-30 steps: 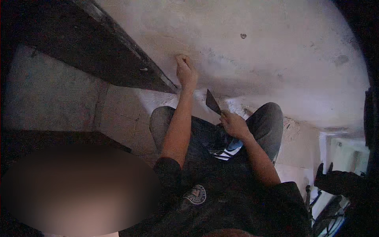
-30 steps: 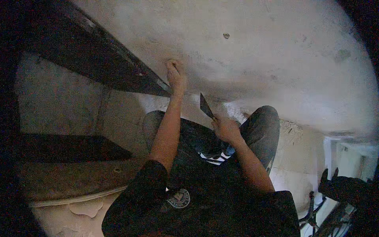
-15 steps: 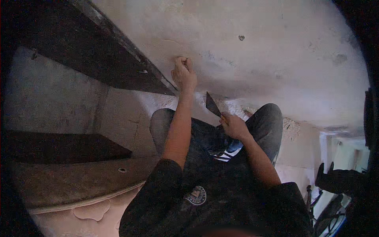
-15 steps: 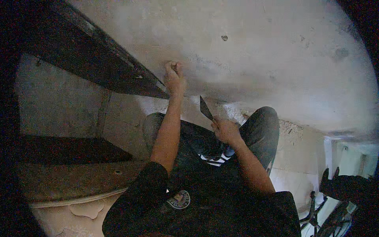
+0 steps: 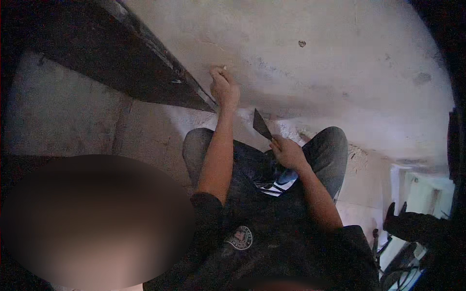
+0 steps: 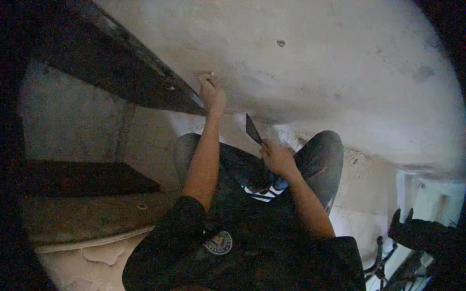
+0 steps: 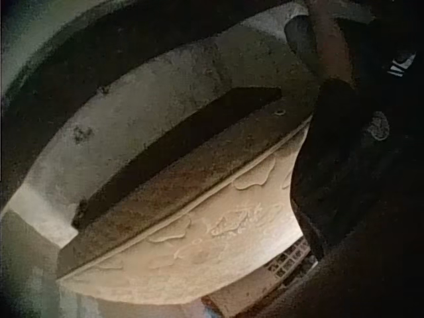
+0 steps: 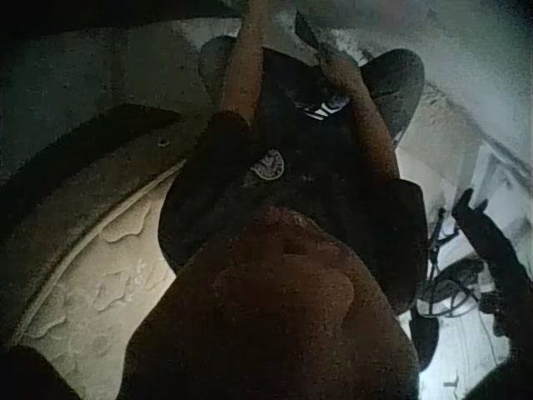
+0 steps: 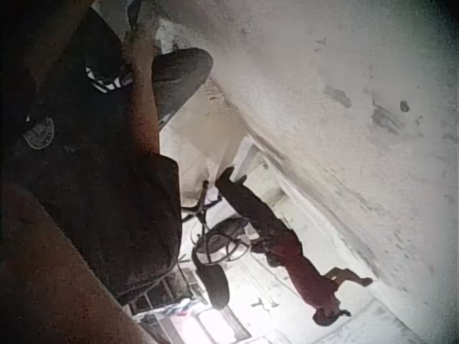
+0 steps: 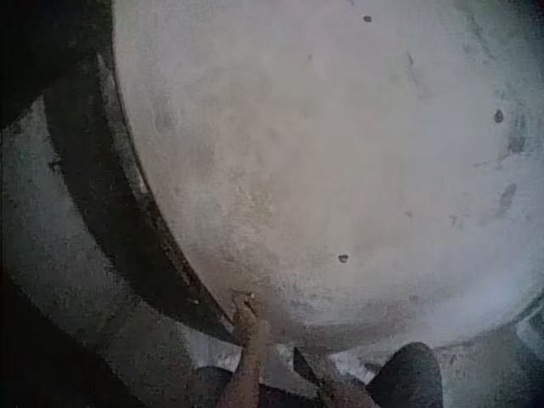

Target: The person scrapes and smooths a section of the ceiling with a putty knife.

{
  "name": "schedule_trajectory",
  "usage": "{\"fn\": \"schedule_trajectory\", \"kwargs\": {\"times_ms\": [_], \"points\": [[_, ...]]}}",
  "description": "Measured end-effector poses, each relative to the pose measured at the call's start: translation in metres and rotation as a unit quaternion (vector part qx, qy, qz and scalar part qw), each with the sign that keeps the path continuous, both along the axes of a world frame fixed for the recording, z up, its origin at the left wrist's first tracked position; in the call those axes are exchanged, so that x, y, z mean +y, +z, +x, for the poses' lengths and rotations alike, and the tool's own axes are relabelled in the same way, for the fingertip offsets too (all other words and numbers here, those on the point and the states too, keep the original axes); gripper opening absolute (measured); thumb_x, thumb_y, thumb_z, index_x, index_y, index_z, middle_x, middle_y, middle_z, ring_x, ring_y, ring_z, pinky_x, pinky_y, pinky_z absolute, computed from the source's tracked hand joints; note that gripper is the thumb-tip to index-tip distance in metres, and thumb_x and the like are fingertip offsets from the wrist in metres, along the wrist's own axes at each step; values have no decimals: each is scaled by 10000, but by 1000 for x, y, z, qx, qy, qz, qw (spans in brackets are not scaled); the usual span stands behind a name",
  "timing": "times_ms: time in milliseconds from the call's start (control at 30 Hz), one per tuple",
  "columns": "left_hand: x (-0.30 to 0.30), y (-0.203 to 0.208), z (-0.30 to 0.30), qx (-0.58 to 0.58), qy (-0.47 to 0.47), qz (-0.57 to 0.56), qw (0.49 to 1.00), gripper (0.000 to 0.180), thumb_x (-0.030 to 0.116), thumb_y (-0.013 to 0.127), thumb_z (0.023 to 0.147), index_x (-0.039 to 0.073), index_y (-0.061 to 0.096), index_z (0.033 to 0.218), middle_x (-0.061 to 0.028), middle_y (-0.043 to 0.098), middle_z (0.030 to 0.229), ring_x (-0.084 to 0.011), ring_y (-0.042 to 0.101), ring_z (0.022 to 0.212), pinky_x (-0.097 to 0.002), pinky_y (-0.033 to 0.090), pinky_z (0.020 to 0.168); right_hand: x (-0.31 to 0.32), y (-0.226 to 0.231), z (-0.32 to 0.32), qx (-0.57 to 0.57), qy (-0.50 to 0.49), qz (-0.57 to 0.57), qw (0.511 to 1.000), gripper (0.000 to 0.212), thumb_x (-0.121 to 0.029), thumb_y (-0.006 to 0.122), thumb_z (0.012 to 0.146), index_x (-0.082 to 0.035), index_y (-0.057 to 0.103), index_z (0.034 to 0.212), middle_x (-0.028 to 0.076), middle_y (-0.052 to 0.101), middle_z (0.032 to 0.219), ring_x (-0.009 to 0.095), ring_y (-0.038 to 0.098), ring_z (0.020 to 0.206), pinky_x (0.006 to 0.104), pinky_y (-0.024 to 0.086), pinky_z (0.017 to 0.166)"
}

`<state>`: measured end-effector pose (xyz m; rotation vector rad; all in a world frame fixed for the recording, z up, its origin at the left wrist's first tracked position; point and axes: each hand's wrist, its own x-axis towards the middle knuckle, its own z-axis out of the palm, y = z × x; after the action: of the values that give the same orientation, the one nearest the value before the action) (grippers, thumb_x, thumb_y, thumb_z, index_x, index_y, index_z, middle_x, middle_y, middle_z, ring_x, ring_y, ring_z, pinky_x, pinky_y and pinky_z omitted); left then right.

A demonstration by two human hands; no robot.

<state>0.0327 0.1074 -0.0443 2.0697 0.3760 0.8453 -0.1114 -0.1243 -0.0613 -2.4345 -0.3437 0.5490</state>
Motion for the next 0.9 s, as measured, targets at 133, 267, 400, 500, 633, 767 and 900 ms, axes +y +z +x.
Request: {"fn": "schedule_trajectory", "kwargs": {"times_ms": [133,267,400,500,633,767,900], "points": [[5,2,2,38,39,16,998,193,235,525,948,62,449,982,-176,604,770,-418,602,720,-514,434,662,1,4,1,-19,-8,7,1000,377,-331,508,953,-80,562,1229,244,667,982,441,626,944,534,480,844],[9,6,-4,-14,15,-1,1000,182,208,511,945,43,459,1000,-195,605,802,-419,605,765,-510,433,702,3,7,-1,-33,-2,31,999,381,-331,507,955,-73,567,1230,235,673,972,438,630,929,527,482,838],[11,-1,-5,63,17,-22,998,235,246,476,955,20,469,1022,-238,611,892,-434,599,869,-527,427,763,4,8,-2,-55,11,21,998,386,-327,509,957,-58,566,1228,228,674,974,444,627,924,525,479,839],[16,-8,2,61,59,-35,996,323,299,457,964,-5,495,1065,-253,615,942,-439,598,912,-530,432,784,4,8,-2,-52,7,26,998,378,-319,519,953,-57,569,1222,231,673,971,446,626,920,522,482,835],[32,1,-1,35,93,-214,972,421,361,443,974,-28,556,1090,-256,626,943,-442,609,908,-519,442,795,5,9,-2,-49,-5,28,998,362,-312,520,953,-58,577,1204,235,671,979,442,627,923,518,489,828],[36,26,-23,174,61,-142,973,419,392,505,957,-9,617,1002,-213,645,861,-407,634,837,-496,452,798,8,10,-3,-49,1,36,998,353,-309,507,957,-51,581,1187,234,668,991,435,628,936,515,492,824],[16,37,-23,45,46,-9,998,299,364,608,906,68,649,927,-107,657,789,-308,645,744,-435,452,741,7,10,-3,-44,8,13,999,357,-313,511,954,-43,581,1177,228,665,1012,429,628,953,509,495,824]]}}
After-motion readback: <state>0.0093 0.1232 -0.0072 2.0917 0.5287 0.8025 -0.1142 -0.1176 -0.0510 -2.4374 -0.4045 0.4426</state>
